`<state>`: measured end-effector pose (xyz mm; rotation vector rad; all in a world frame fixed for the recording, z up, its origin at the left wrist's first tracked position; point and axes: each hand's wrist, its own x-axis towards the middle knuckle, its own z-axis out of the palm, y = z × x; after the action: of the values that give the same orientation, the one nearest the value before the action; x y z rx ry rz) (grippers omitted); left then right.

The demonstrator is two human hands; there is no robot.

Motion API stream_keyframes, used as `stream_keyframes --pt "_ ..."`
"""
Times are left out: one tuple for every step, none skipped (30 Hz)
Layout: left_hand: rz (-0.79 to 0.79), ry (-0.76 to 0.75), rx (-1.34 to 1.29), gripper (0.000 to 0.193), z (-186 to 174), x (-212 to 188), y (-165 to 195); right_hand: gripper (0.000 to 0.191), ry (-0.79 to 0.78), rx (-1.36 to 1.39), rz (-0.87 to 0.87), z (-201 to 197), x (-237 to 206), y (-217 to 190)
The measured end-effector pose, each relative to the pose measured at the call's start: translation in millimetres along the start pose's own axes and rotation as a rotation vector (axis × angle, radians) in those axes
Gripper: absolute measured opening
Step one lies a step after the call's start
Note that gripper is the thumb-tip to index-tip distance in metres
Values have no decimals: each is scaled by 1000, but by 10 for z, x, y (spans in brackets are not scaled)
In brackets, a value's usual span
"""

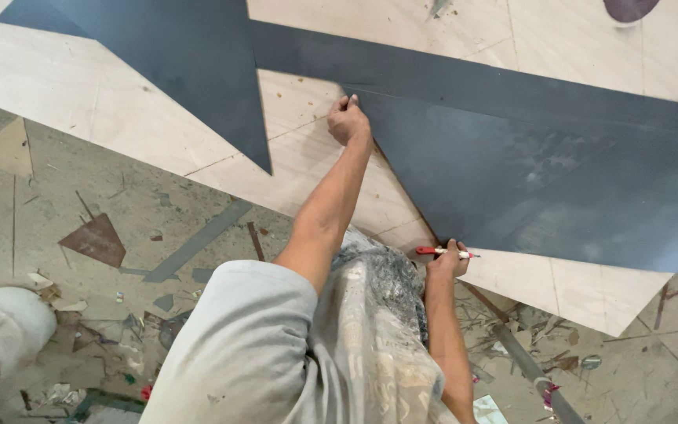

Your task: The person uses a utility knife to cut a large dark sheet on a wooden workbench, scoring along straight lines and snapping off triangular pieces. They stack the cut pieces and continue cutting additional sections of the sheet.

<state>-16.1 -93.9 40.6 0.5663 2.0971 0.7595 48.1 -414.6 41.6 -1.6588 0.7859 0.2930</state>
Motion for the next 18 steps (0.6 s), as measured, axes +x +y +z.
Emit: stream_keyframes --pt "-13 -2 32 19 10 4 8 19 3 26 35 -3 6 -3" --pt "-25 2 23 18 22 0 12 17 11 68 76 -5 15 -6" --pt "-37 7 14 18 35 2 19 16 20 109 117 -5 27 -9" --pt "-50 16 8 18 39 7 17 15 29 147 162 -7 39 -9" --pt "-13 15 7 19 42 14 13 13 53 127 190 -10 51 -7" --pt "24 15 5 20 44 27 11 12 76 107 217 -14 66 -7" --pt "59 15 4 21 37 38 -2 11 100 85 244 -23 78 -3" --pt "84 9 -26 21 34 55 -8 11 51 90 266 -35 88 -1" --pt "110 -1 -53 22 28 76 -12 11 7 99 289 -44 95 2" --pt "136 -20 -73 22 23 81 -30 12 -27 112 311 -72 107 8" --pt "99 -46 -79 21 28 90 -47 13 -21 137 321 -92 111 10" --pt "63 -66 -88 20 26 99 -52 14 -20 159 333 -112 116 17" --pt "24 -79 -95 19 23 107 -58 16 -21 175 349 -130 114 25" --pt "26 -75 -95 18 21 109 -58 18 -4 175 341 -145 111 34" --pt "30 -70 -99 18 20 112 -53 19 9 178 334 -153 106 44" --pt "36 -65 -104 18 22 113 -46 21 21 182 327 -156 102 51" --pt "40 -63 -109 18 23 113 -31 21 25 158 299 -153 98 60" --pt "43 -62 -113 19 23 110 -15 21 31 134 269 -147 96 66"
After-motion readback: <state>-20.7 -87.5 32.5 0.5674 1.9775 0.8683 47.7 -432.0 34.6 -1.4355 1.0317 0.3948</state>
